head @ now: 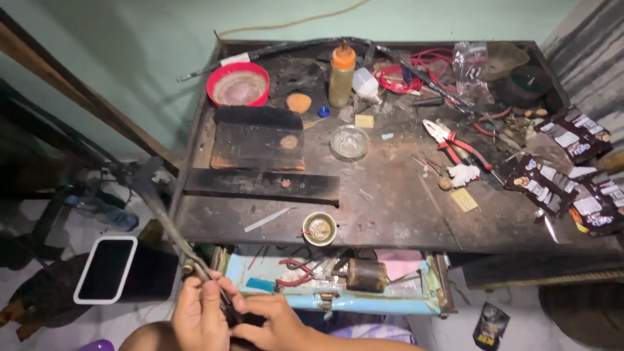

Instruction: Inspecting a small jewelry component and applying heat using a torch on a soldering block.

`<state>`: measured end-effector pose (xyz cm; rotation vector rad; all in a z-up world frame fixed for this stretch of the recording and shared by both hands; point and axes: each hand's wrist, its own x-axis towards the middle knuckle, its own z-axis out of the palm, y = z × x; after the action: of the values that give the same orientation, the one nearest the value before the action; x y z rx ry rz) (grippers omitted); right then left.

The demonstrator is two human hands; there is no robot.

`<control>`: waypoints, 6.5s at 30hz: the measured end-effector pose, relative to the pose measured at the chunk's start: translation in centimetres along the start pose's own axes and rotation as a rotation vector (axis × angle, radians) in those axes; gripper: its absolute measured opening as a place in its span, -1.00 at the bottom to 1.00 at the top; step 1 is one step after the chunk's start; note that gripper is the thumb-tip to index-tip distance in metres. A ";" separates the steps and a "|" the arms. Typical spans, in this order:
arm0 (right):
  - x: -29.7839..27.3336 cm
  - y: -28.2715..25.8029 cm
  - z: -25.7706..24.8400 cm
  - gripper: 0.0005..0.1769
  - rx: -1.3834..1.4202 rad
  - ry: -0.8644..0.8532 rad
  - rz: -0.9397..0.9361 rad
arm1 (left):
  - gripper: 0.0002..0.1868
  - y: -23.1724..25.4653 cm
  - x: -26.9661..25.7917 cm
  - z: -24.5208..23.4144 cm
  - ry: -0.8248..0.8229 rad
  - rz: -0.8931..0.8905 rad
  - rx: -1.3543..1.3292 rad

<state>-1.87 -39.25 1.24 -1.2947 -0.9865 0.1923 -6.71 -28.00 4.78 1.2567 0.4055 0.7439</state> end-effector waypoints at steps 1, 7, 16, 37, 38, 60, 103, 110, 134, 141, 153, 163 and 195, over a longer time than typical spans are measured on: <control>-0.1 -0.3 0.1 -0.72 0.001 0.003 0.011 | -0.74 -0.1 -0.3 0.0 0.000 -0.011 0.002; -0.8 0.6 1.1 -0.66 0.037 -0.006 0.046 | -0.84 -0.6 -1.2 -1.6 0.039 0.033 -0.049; -1.3 1.0 0.5 -0.59 0.268 0.000 0.234 | -0.57 -1.5 3.7 -3.2 -0.246 0.104 0.334; -8.4 -2.8 -7.8 -0.14 0.236 0.432 0.515 | -0.81 -2.2 7.2 3.4 -0.886 -0.599 0.391; -8.9 -2.3 -8.0 -0.13 0.283 0.401 0.513 | -0.80 -3.1 7.0 3.9 -0.768 -0.651 0.119; -9.9 -0.7 -5.5 -0.10 0.278 0.280 0.480 | -0.64 -0.5 5.8 14.4 -0.123 -0.866 -0.324; 2.9 -1.6 -12.9 -0.77 -0.249 -0.681 0.368 | -0.75 -3.0 -3.4 5.1 0.180 0.090 0.362; 2.1 -0.1 -12.6 -0.76 -0.155 -0.614 0.315 | -0.78 -2.7 -3.8 6.1 0.079 0.101 0.456; 1.3 0.8 -12.7 -0.84 -0.078 -0.561 0.468 | -0.77 -4.1 -2.9 5.7 0.122 0.105 0.358; 1.6 0.6 -12.8 -0.88 -0.152 -0.563 0.398 | -0.68 -5.6 -4.4 6.5 0.118 0.034 0.289; 1.5 0.8 -12.8 -0.86 -0.147 -0.572 0.424 | -0.73 -6.1 -4.5 6.0 0.134 -0.080 0.333; 1.7 0.6 -12.9 -0.85 -0.123 -0.566 0.413 | -0.75 -5.6 -3.2 5.8 0.103 0.083 0.226; 1.5 1.0 -12.8 -0.86 -0.132 -0.544 0.400 | -0.78 -5.5 -4.0 6.5 0.136 0.075 0.132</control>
<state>8.40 -47.12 1.82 -1.5947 -1.1965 0.8330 -3.69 -36.04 0.88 1.3553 0.5276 0.8804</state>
